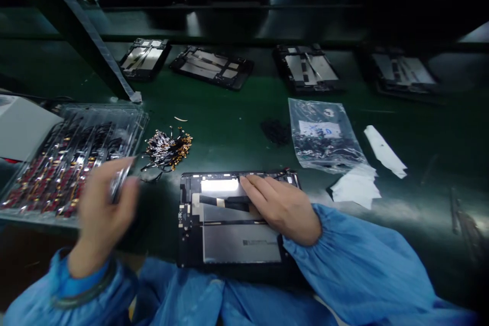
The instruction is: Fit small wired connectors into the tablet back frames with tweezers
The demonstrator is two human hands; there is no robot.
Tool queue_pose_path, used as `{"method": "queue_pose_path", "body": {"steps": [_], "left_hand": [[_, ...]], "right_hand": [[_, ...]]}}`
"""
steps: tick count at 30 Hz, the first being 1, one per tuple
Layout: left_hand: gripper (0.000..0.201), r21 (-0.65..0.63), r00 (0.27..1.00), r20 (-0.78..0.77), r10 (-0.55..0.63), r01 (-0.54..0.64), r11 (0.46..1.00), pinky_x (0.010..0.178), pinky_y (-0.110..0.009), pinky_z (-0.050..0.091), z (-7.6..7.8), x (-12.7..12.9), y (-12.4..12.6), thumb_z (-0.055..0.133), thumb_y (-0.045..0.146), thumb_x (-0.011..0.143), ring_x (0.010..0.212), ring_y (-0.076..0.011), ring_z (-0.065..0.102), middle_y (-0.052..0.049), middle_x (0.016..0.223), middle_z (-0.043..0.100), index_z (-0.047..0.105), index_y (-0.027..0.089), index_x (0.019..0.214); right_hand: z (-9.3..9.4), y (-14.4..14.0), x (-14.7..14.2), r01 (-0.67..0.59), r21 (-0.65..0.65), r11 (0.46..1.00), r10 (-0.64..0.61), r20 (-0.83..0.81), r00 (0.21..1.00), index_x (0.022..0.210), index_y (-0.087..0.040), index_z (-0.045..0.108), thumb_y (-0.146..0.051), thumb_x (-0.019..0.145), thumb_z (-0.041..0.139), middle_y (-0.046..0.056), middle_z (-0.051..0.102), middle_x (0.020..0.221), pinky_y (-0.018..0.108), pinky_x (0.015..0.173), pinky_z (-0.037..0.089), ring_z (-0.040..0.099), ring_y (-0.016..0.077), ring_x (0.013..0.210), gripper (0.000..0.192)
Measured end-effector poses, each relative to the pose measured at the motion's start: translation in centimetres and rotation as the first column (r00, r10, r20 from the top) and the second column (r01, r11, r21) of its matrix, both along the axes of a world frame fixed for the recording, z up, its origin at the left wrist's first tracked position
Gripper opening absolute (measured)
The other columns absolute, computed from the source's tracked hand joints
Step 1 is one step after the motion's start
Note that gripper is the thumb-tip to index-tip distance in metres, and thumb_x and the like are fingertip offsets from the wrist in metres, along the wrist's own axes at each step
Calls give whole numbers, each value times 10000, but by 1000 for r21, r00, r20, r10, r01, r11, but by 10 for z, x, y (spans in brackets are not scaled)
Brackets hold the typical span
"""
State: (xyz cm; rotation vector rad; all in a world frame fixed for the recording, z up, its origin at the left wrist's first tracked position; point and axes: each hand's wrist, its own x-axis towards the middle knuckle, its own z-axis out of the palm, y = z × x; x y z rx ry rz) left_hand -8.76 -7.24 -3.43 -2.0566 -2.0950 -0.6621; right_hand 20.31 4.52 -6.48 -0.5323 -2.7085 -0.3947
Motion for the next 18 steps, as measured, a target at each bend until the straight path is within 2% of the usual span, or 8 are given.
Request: {"method": "queue_pose_path", "body": {"steps": [1, 2, 3, 5, 7, 10, 13, 18], "left_hand": [[257, 27, 989, -1, -148, 148, 989, 922, -451, 510, -3, 16, 14, 465, 201, 872, 1110, -249, 582, -56, 1158, 627, 531, 218, 1120], [248, -40, 950, 7, -312, 312, 949, 935, -427, 507, -6, 32, 28, 476, 197, 879, 1137, -235, 566, -87, 1225, 592, 526, 196, 1121], [220, -78, 903, 11, -429, 428, 900, 970, -421, 486, -11, 45, 40, 471, 184, 887, 1167, -224, 546, -101, 1245, 582, 531, 179, 1099], [199, -124, 823, -7, -568, 563, 817, 1020, -418, 443, -20, 67, 57, 448, 166, 900, 1204, -212, 516, -108, 1262, 580, 538, 155, 1077], [219, -152, 783, -42, -620, 609, 779, 1043, -417, 413, -27, 79, 67, 434, 146, 898, 1219, -209, 502, -96, 1273, 582, 543, 147, 1087], [285, -203, 758, -72, -649, 626, 753, 1054, -418, 389, -33, 85, 70, 431, 97, 862, 1230, -209, 492, -75, 1303, 569, 543, 144, 1120], [308, -225, 756, -85, -649, 620, 752, 1075, -445, 349, -34, 85, 69, 442, 80, 840, 1233, -219, 489, -77, 1301, 572, 544, 135, 1125], [364, -222, 771, -55, -635, 610, 761, 1082, -449, 319, -33, 86, 71, 416, 54, 847, 1200, -194, 514, -67, 1270, 594, 510, 146, 1186]], "right_hand": [[0, 0, -1, 8, -4, 1000, -8, 12, 1000, 1032, -51, 645, -82, 884, 425, 121, 702, 918, 301, 583, 417, 582, 172, 679, 267], [0, 0, -2, 15, -6, 1000, -15, 21, 1000, 1027, -58, 645, -87, 890, 424, 116, 698, 901, 303, 572, 404, 572, 170, 667, 262], [0, 0, -2, 20, -5, 1000, -20, 27, 999, 1023, -64, 645, -94, 896, 423, 111, 694, 887, 305, 561, 392, 562, 168, 656, 258], [0, -1, -4, 27, 0, 1000, -27, 25, 999, 1017, -72, 646, -105, 902, 421, 106, 687, 872, 309, 543, 371, 547, 166, 642, 255], [0, -1, -5, 28, 3, 1000, -28, 28, 999, 1007, -76, 649, -103, 897, 423, 106, 684, 877, 309, 538, 360, 542, 163, 643, 253], [1, -1, -5, 26, 17, 1000, -26, 38, 999, 990, -76, 657, -90, 883, 437, 104, 686, 874, 308, 540, 358, 546, 162, 646, 245], [3, -2, -4, 29, 27, 999, -30, 30, 999, 1005, -68, 651, -87, 885, 449, 90, 678, 803, 312, 536, 359, 549, 168, 633, 236], [11, -4, 11, 60, -118, 991, -56, 43, 998, 1025, -96, 638, -103, 926, 384, 74, 674, 815, 296, 544, 380, 571, 166, 644, 272]]}}
